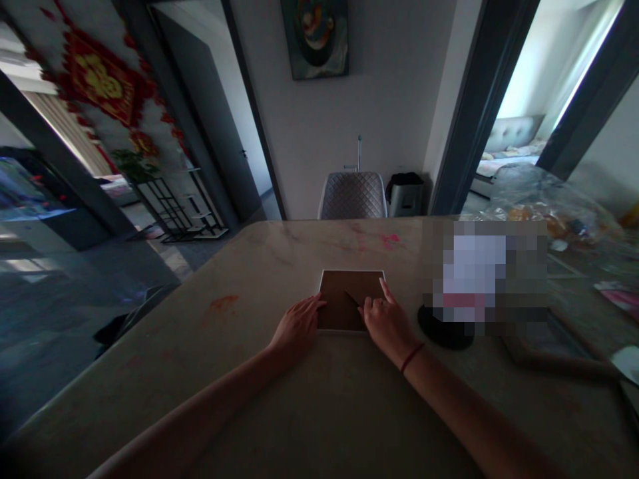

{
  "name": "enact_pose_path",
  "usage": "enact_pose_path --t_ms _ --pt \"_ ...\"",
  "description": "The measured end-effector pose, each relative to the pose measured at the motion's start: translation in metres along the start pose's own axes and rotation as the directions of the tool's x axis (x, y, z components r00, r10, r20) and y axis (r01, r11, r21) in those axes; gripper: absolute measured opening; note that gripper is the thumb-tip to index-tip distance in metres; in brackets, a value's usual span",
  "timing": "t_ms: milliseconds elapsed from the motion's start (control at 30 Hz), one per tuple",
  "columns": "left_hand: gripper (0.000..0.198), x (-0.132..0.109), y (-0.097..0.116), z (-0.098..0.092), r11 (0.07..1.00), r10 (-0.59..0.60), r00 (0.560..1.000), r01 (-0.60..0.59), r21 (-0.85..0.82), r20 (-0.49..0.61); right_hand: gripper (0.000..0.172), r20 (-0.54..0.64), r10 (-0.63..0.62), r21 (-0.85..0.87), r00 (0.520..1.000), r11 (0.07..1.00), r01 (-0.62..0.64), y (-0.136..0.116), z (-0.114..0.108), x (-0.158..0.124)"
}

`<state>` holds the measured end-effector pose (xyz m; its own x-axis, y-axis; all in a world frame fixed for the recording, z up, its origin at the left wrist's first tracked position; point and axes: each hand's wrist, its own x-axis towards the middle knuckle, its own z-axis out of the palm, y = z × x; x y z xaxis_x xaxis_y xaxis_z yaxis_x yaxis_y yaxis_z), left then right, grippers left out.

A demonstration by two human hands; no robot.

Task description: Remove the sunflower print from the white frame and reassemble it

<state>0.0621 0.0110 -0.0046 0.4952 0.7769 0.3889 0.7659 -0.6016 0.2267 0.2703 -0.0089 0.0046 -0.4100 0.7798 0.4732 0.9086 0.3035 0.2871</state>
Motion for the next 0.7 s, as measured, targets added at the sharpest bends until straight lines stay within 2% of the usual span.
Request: enact_pose_path --t_ms 167,300,567,633,700 --pt "0.036 0.0 -0.001 0.003 0.999 -0.017 0.999 0.019 0.048 -0.038 0.036 -0.048 -0.019 -0.106 0.999 0.994 0.014 -0.002 0.003 -0.001" --pt "0.04 0.001 -0.004 0.006 0.998 -0.015 1.0 0.016 0.058 -0.007 0.035 -0.031 -0.008 -0.074 0.999 0.997 0.005 -0.003 0.002 -0.001" --pt "0.035 0.001 0.002 -0.008 0.999 -0.029 0.999 0.029 0.013 0.019 0.029 0.099 0.107 0.18 0.989 0.976 -0.123 0.007 -0.005 -0.004" --pt "0.033 0.001 0.003 -0.011 0.999 -0.048 0.999 0.048 0.0 0.02 0.027 0.11 0.195 0.286 0.975 0.933 -0.219 0.01 -0.006 -0.004" --pt "0.032 0.002 0.002 -0.012 0.997 -0.076 0.997 0.076 -0.008 -0.003 0.03 0.127 0.275 0.433 0.953 0.849 -0.302 0.013 -0.006 -0.003"
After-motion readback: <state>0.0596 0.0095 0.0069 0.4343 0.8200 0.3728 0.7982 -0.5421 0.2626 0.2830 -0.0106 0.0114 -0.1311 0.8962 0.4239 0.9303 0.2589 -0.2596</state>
